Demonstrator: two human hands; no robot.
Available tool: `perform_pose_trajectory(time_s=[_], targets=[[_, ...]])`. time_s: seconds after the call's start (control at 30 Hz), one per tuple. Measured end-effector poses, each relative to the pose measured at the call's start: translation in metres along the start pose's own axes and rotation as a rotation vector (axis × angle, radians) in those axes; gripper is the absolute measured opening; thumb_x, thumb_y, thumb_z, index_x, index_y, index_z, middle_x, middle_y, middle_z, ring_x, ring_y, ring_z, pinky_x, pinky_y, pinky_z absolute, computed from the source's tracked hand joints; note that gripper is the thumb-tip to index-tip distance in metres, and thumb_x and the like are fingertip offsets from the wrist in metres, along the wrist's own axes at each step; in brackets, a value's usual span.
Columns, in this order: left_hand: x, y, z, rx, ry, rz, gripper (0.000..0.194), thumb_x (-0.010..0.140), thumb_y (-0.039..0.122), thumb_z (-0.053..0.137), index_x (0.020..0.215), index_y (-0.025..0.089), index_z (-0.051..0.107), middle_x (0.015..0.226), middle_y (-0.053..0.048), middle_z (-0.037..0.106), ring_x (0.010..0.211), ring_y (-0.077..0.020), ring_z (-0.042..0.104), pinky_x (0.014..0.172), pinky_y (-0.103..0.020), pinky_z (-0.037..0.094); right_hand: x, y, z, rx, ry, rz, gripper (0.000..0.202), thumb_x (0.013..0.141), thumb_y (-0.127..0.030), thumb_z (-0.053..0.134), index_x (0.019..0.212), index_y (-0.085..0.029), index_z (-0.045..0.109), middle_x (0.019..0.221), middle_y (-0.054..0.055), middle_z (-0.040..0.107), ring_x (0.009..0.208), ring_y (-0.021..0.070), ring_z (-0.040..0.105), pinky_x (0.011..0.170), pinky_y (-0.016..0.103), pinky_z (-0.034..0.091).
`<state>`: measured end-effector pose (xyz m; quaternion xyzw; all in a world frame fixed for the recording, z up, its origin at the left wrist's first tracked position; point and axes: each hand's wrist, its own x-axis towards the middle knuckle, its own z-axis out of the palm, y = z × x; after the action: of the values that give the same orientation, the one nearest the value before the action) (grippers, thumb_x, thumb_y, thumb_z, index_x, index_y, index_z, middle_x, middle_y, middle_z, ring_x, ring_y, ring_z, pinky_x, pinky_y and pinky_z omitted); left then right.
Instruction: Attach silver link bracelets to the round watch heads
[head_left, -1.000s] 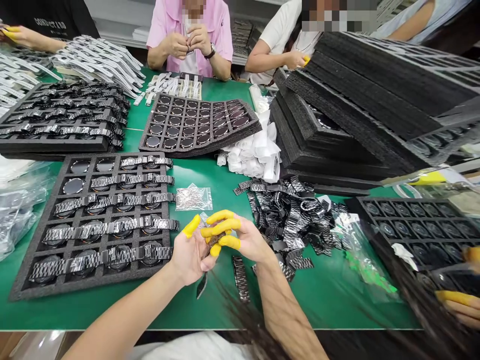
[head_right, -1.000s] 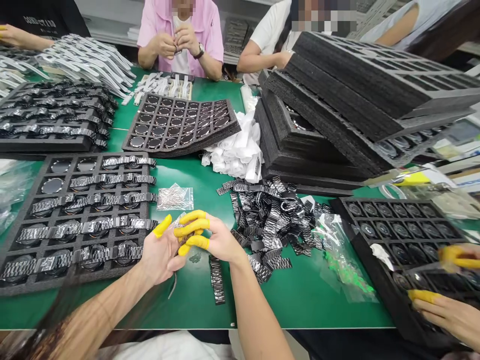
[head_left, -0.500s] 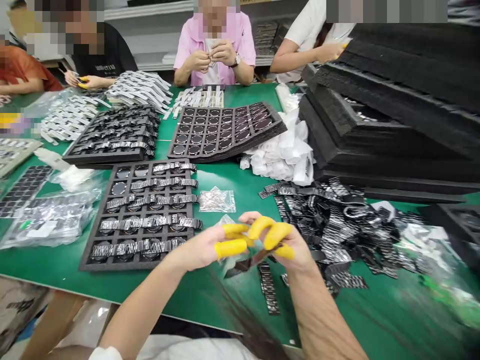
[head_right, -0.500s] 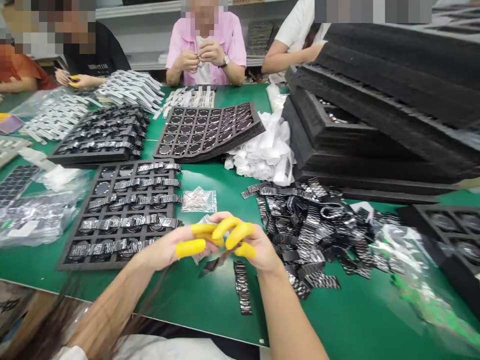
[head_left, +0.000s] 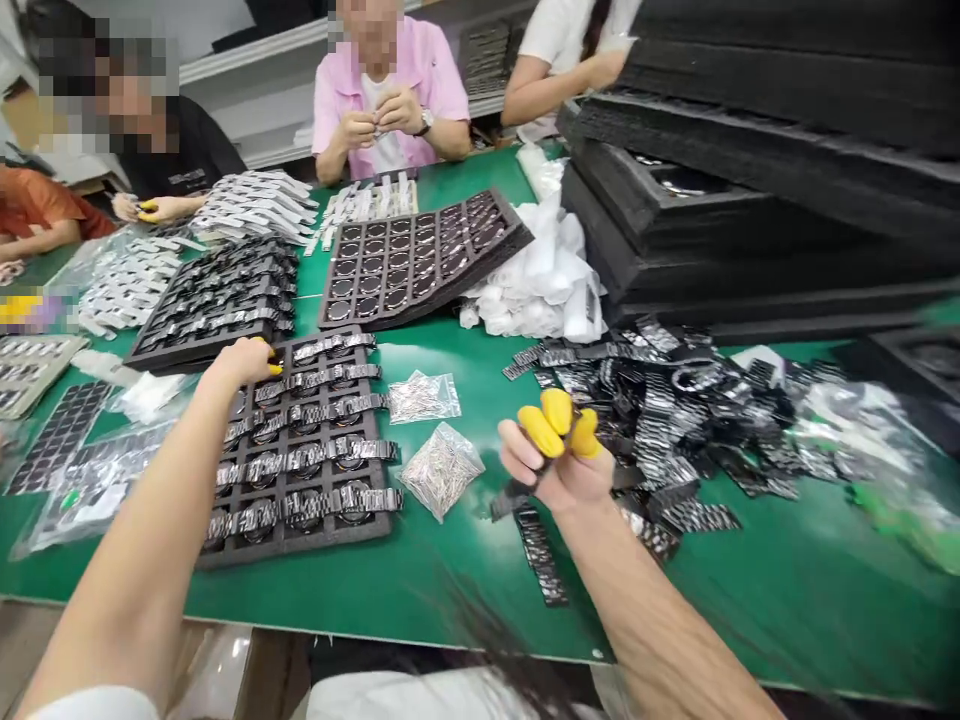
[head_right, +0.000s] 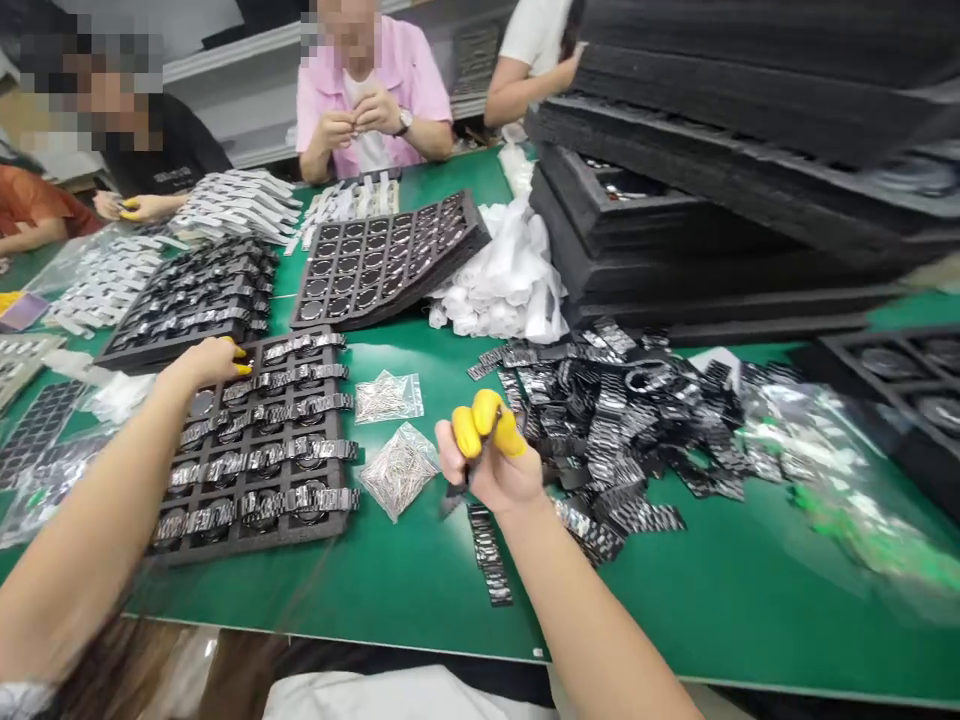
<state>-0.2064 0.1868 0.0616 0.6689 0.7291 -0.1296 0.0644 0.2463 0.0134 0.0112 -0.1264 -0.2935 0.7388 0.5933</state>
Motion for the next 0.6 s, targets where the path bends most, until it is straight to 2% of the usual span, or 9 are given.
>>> perform_pose_trajectory(time_s=[0.07,0.13,0.27,0.37,0.4,0.47,0.5,0.53,0.6], targets=[[0.005,0.002,-0.001,-0.024,0.004,0.003,0.017,0.065,0.032,0.077,0.069,0.016,0.07,0.084,-0.016,0.076,0.11,-0.0419,0.07,0.103,-0.047,0.052,0.004,0.003,-0.001,-0.031,0.066,0.024,0.057,0.079,-0.065,0.087,0.072,-0.027,0.045,0.058,-0.007,0.038,0.051,0.0144,0.035,0.043,0.023,0.036],[0.003,0.002,0.0,-0.086,0.045,0.005,0.016,0.063,0.026,0.076,0.062,0.019,0.061,0.078,-0.015,0.073,0.108,-0.0442,0.069,0.105,-0.05,0.05,0.007,0.005,-0.002,-0.056,0.119,0.038,0.059,0.076,-0.068,0.087,0.073,-0.027,0.045,0.06,-0.006,0.041,0.054,0.015,0.038,0.046,0.025,0.04],[-0.011,-0.001,0.005,-0.286,0.219,-0.035,0.017,0.073,0.025,0.073,0.072,0.022,0.056,0.082,-0.014,0.072,0.113,-0.0448,0.068,0.109,-0.056,0.048,0.007,0.009,-0.001,-0.029,0.081,0.079,0.056,0.081,-0.067,0.085,0.075,-0.026,0.046,0.064,-0.005,0.052,0.058,0.0154,0.049,0.05,0.027,0.046],[-0.026,0.011,0.006,-0.469,0.358,-0.1,0.019,0.088,0.034,0.069,0.085,0.022,0.054,0.087,-0.01,0.073,0.109,-0.038,0.071,0.1,-0.054,0.056,0.004,0.016,0.004,-0.031,-0.01,0.173,0.055,0.084,-0.069,0.081,0.079,-0.025,0.049,0.066,-0.004,0.061,0.051,0.0141,0.056,0.043,0.025,0.046],[-0.034,0.023,0.006,-0.564,0.396,-0.099,0.019,0.093,0.037,0.065,0.091,0.021,0.053,0.091,-0.009,0.074,0.105,-0.0336,0.073,0.095,-0.05,0.059,0.003,0.019,0.006,-0.039,-0.042,0.215,0.053,0.086,-0.068,0.08,0.081,-0.024,0.05,0.067,-0.004,0.064,0.046,0.0122,0.054,0.039,0.024,0.045],[-0.056,0.058,0.008,-0.813,0.423,-0.037,0.02,0.102,0.04,0.053,0.1,0.021,0.051,0.101,-0.007,0.075,0.095,-0.0225,0.076,0.081,-0.036,0.064,0.002,0.029,0.009,-0.058,-0.081,0.288,0.049,0.091,-0.064,0.078,0.085,-0.022,0.053,0.069,-0.004,0.069,0.036,0.0079,0.047,0.034,0.022,0.041],[-0.07,0.081,0.01,-1.199,0.385,0.034,0.022,0.1,0.041,0.057,0.102,0.02,0.053,0.107,-0.011,0.076,0.093,-0.0218,0.077,0.076,-0.034,0.064,0.001,0.035,0.01,-0.069,-0.08,0.303,0.047,0.092,-0.062,0.077,0.086,-0.022,0.054,0.069,-0.004,0.071,0.033,0.0062,0.044,0.033,0.021,0.039],[-0.085,0.106,0.015,-1.483,0.284,0.109,0.028,0.095,0.043,0.065,0.104,0.019,0.055,0.11,-0.012,0.076,0.089,-0.0215,0.077,0.069,-0.031,0.063,0.001,0.042,0.011,-0.083,-0.063,0.306,0.046,0.094,-0.06,0.076,0.087,-0.021,0.054,0.069,-0.003,0.072,0.033,0.0053,0.042,0.033,0.02,0.037],[-0.116,0.156,0.028,-1.694,0.05,0.214,0.035,0.089,0.042,0.077,0.106,0.018,0.058,0.106,-0.011,0.076,0.076,-0.0186,0.074,0.054,-0.025,0.057,0.0,0.055,0.013,-0.113,-0.005,0.29,0.045,0.094,-0.06,0.076,0.085,-0.021,0.054,0.066,-0.004,0.071,0.033,0.0051,0.042,0.033,0.019,0.034]])
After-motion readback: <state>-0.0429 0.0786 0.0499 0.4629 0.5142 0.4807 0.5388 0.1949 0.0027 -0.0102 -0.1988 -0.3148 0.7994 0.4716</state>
